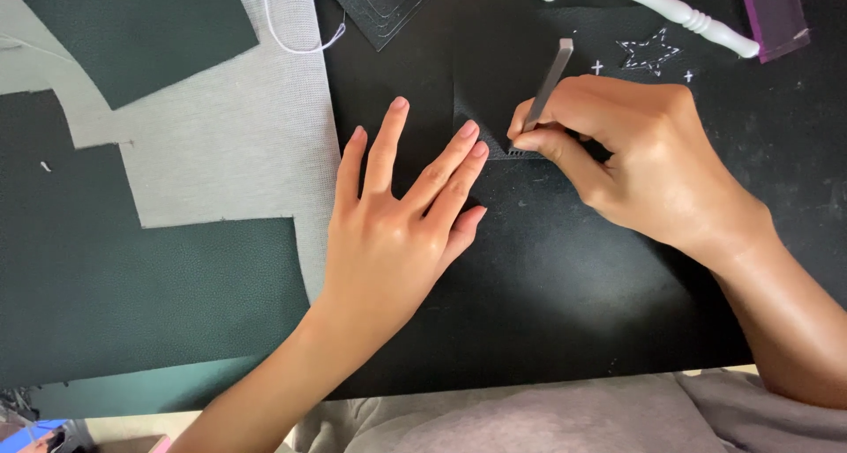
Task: Punching stitching holes into a piece of leather using a pricking iron and a mallet.
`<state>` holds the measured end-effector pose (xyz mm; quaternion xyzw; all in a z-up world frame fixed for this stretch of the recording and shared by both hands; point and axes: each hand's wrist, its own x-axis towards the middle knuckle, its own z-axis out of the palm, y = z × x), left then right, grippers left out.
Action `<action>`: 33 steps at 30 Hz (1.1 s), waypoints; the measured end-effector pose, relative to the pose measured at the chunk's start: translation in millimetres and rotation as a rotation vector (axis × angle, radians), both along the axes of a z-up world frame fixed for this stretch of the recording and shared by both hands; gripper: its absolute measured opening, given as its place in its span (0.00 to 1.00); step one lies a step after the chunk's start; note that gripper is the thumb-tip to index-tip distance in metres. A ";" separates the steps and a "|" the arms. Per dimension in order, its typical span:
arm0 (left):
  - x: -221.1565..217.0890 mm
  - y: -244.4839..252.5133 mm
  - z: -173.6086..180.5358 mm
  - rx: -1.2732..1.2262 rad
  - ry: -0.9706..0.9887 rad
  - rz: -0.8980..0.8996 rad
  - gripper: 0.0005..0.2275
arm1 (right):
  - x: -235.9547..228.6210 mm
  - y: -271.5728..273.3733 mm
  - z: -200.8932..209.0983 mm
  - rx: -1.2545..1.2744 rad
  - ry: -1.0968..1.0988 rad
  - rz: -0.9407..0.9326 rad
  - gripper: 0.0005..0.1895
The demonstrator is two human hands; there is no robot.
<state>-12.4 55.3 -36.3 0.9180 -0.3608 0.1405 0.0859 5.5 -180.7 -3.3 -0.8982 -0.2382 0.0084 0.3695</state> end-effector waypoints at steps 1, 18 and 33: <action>-0.2 -0.1 -0.3 0.002 0.000 0.003 0.19 | -0.4 -0.4 -1.5 0.010 -0.020 0.008 0.04; 5.7 -4.8 2.3 -0.065 -0.034 -0.025 0.16 | -11.7 1.5 -18.2 0.020 -0.184 -0.026 0.06; 37.7 -41.0 16.0 -0.886 0.336 -0.256 0.04 | -2.4 -65.6 -8.5 -0.227 -0.387 -0.128 0.19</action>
